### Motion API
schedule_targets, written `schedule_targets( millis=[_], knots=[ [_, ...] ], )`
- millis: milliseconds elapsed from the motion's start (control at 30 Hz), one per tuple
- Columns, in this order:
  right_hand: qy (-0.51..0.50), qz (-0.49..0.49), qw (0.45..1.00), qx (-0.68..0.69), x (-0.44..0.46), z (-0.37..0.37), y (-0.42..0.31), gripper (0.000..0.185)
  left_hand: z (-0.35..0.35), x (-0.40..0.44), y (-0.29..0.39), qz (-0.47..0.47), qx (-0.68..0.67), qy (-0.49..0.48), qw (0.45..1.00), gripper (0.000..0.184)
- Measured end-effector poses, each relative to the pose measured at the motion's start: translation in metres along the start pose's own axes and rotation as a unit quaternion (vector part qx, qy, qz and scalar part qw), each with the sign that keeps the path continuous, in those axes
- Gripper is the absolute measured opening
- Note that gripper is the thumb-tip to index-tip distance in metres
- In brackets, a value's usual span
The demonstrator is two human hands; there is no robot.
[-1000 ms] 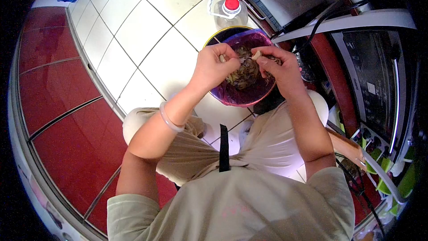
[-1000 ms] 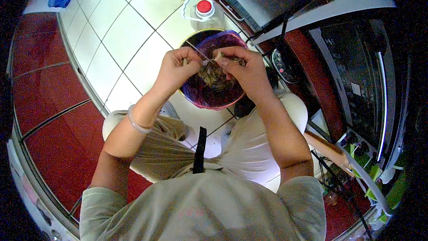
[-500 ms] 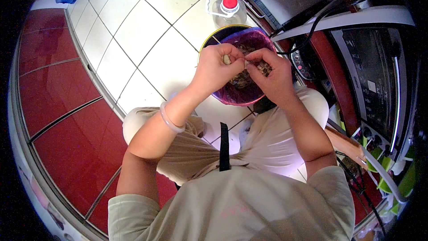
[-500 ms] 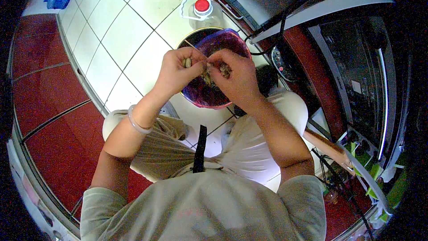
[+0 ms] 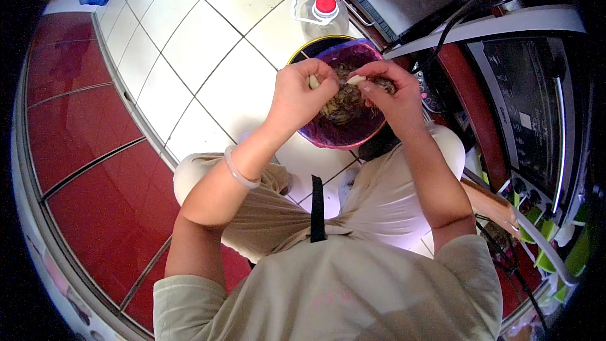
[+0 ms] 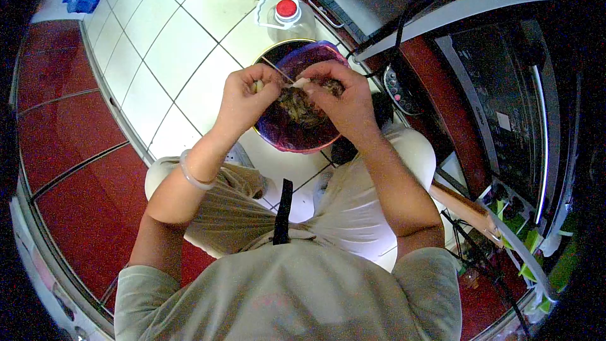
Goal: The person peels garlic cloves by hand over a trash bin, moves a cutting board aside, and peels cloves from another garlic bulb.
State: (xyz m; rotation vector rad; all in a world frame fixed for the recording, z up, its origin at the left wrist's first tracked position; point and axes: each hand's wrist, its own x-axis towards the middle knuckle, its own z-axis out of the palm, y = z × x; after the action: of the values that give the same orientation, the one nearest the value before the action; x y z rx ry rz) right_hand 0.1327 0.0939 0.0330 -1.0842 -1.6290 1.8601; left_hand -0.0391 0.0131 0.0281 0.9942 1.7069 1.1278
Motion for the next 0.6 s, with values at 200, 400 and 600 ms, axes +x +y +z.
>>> schedule_targets(
  millis=[200, 400, 600],
  knots=[
    [0.03, -0.111, 0.988, -0.105, -0.001, 0.004, -0.004, 0.017, 0.001, -0.004, 0.006, 0.026, -0.009, -0.037, 0.999, 0.007],
    [0.048, -0.14, 0.98, -0.137, -0.004, 0.011, -0.007, 0.02, 0.003, -0.007, 0.019, 0.08, 0.065, 0.025, 0.994, 0.006],
    [0.061, -0.128, 0.98, -0.143, -0.004, 0.015, -0.002, 0.022, 0.004, -0.007, 0.021, 0.14, 0.121, 0.06, 0.981, 0.008]
  ],
)
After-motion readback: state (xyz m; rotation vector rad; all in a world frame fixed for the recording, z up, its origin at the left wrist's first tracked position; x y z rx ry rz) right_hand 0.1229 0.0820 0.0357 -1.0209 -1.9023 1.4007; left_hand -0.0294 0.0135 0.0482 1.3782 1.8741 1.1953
